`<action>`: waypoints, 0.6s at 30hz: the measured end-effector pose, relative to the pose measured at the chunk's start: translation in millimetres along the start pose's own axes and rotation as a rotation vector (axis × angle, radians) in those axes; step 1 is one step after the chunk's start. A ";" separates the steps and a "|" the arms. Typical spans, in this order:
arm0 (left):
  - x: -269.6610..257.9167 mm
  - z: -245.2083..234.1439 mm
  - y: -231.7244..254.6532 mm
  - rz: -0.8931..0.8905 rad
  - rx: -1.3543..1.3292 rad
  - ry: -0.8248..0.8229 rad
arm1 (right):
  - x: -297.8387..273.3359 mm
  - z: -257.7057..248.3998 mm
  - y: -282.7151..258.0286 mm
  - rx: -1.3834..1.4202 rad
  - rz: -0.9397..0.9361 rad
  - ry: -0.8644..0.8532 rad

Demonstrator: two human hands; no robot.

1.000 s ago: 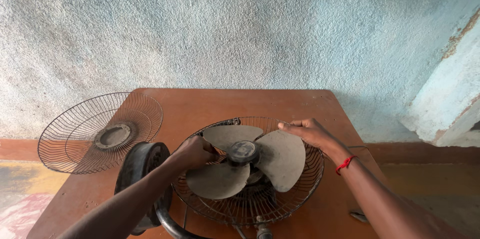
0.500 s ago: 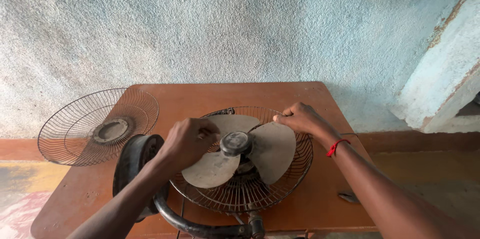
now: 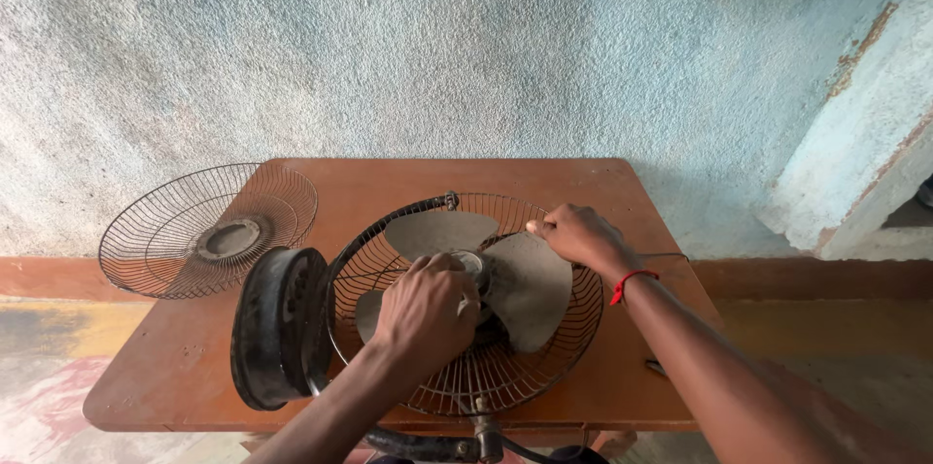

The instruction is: The person assembles a table fan by hand. They attach the fan blades to the motor shaft, secure the inner cage, and then fit the outer cage over the blades, completing the assembly.

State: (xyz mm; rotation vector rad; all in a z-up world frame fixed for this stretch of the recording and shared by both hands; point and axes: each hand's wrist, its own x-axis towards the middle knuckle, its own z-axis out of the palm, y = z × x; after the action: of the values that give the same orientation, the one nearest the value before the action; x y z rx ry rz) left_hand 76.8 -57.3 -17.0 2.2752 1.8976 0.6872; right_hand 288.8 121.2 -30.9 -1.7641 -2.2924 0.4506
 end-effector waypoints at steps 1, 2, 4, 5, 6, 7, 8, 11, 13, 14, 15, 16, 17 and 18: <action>0.5 1.6 3.8 0.014 0.007 0.000 | 1.9 1.2 0.3 -0.002 0.006 0.001; 0.3 3.9 7.6 0.026 0.012 -0.001 | 4.0 3.2 0.5 -0.005 0.011 0.000; 0.2 8.9 15.6 0.071 0.121 0.018 | 9.1 5.8 0.8 0.025 0.015 0.020; 0.2 12.2 20.4 0.104 0.225 0.036 | 12.7 6.5 -0.2 0.041 0.015 0.031; 0.0 14.4 23.2 0.138 0.327 0.052 | 15.2 7.5 -0.3 0.028 0.025 0.016; 1.3 14.7 22.7 0.122 0.373 0.006 | 17.5 8.5 -0.3 0.014 0.035 0.001; 3.2 16.1 22.5 0.107 0.415 -0.041 | 18.4 9.6 1.0 -0.002 0.047 -0.016; 9.6 20.2 20.8 0.072 0.507 -0.106 | 19.5 13.0 2.1 0.059 0.056 0.033; 12.8 21.3 17.6 0.084 0.561 -0.115 | 16.2 16.4 2.3 0.070 0.049 0.065; 17.2 20.0 15.5 0.107 0.593 -0.109 | 15.8 15.5 2.4 0.075 0.046 0.085; 21.3 18.4 13.4 0.131 0.624 -0.104 | 16.7 13.6 1.9 0.073 0.051 0.078; 24.5 16.7 10.6 0.153 0.645 -0.139 | 16.4 13.4 1.9 0.072 0.058 0.067; 28.8 14.1 7.2 0.174 0.665 -0.175 | 16.0 13.9 2.2 0.071 0.065 0.057; 32.5 12.6 5.3 0.197 0.684 -0.211 | 15.4 14.3 3.6 0.063 0.094 0.023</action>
State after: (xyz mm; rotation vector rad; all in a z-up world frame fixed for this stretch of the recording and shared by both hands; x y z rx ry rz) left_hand 90.6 -24.8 -17.5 2.7942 2.0323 -0.2455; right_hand 283.1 135.3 -45.8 -1.8419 -2.1622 0.5106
